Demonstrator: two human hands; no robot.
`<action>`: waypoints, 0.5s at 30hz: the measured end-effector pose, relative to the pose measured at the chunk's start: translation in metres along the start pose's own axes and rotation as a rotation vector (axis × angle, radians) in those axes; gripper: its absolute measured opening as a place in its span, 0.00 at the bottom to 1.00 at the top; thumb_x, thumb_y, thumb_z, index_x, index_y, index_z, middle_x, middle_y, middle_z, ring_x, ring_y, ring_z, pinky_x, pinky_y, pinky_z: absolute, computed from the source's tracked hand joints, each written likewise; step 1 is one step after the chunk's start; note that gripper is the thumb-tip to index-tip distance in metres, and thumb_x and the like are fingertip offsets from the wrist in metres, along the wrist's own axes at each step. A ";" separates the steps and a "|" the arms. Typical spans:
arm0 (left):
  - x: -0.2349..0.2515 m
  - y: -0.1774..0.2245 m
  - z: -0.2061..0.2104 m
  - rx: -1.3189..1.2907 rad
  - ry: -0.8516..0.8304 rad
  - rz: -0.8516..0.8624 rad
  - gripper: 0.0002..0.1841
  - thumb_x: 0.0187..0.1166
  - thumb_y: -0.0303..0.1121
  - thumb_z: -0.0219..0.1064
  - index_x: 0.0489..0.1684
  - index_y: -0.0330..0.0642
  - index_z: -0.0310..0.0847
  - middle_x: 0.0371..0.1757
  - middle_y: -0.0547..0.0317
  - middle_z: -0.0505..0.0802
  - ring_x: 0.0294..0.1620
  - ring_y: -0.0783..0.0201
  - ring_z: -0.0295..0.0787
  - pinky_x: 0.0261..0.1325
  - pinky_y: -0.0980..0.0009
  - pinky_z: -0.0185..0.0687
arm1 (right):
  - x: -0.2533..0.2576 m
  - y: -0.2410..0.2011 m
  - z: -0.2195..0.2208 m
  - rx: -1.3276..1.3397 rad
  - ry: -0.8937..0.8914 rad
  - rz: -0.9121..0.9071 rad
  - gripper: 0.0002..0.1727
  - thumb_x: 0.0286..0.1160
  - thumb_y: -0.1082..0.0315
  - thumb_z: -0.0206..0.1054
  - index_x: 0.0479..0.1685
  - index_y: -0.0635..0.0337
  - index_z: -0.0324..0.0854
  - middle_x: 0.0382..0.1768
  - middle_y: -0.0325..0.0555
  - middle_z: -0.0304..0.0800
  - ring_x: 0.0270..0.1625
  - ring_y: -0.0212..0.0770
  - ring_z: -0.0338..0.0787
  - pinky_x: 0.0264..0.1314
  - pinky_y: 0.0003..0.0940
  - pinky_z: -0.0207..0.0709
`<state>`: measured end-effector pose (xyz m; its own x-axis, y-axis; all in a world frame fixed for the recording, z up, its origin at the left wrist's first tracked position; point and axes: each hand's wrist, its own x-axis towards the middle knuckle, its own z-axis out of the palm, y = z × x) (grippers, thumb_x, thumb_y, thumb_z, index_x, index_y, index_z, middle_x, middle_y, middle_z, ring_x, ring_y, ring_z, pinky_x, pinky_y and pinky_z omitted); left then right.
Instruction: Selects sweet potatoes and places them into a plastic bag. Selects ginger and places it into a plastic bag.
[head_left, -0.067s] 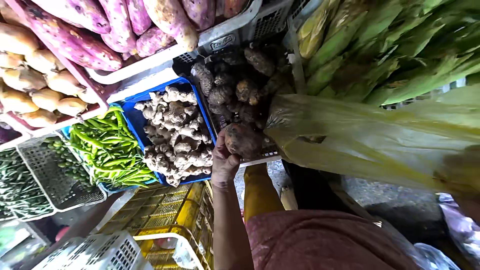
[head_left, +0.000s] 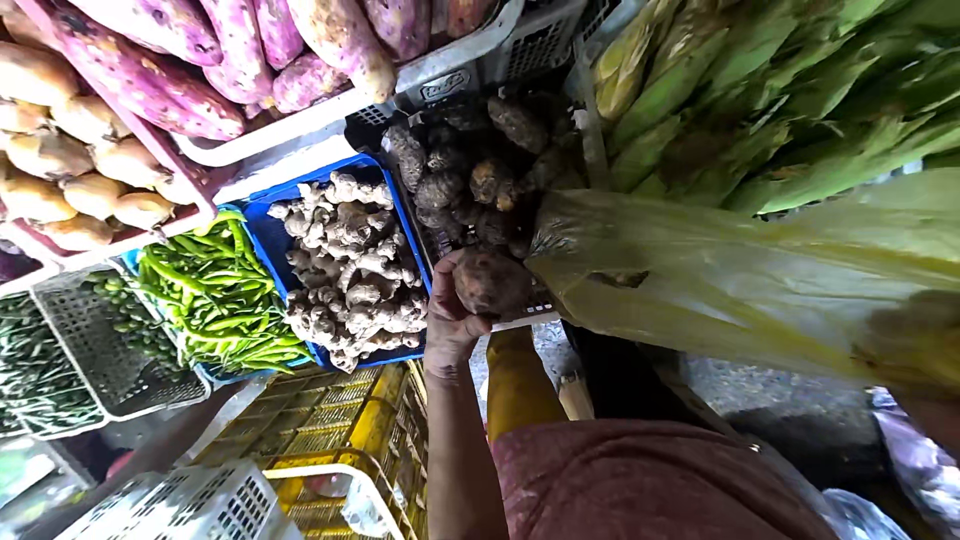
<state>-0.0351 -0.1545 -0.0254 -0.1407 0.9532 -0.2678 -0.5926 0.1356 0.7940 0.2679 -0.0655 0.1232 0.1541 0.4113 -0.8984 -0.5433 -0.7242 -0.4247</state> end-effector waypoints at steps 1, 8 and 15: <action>0.001 0.002 0.004 0.025 -0.021 0.007 0.39 0.56 0.43 0.88 0.73 0.63 0.77 0.63 0.74 0.91 0.61 0.75 0.89 0.65 0.72 0.86 | 0.024 0.001 -0.043 0.031 -0.189 -0.076 0.19 0.83 0.74 0.33 0.44 0.52 0.73 0.37 0.27 0.88 0.46 0.16 0.86 0.58 0.14 0.80; 0.009 0.004 0.073 0.334 -0.187 -0.142 0.38 0.58 0.29 0.86 0.74 0.44 0.76 0.70 0.59 0.86 0.64 0.64 0.88 0.65 0.62 0.89 | 0.037 0.006 -0.046 -0.108 -0.263 -0.315 0.12 0.73 0.66 0.60 0.32 0.39 0.90 0.33 0.27 0.94 0.38 0.22 0.92 0.44 0.19 0.88; -0.002 -0.015 0.087 0.587 -0.031 -0.034 0.13 0.74 0.25 0.71 0.52 0.27 0.88 0.53 0.47 0.95 0.51 0.66 0.92 0.54 0.69 0.90 | 0.044 -0.001 -0.056 -0.051 -0.118 -0.221 0.21 0.82 0.70 0.41 0.33 0.46 0.82 0.29 0.30 0.91 0.36 0.23 0.91 0.44 0.20 0.87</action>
<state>0.0431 -0.1349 0.0110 -0.1010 0.9519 -0.2893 -0.0573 0.2848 0.9569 0.3217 -0.0779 0.0778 0.1657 0.6224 -0.7650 -0.4640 -0.6353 -0.6174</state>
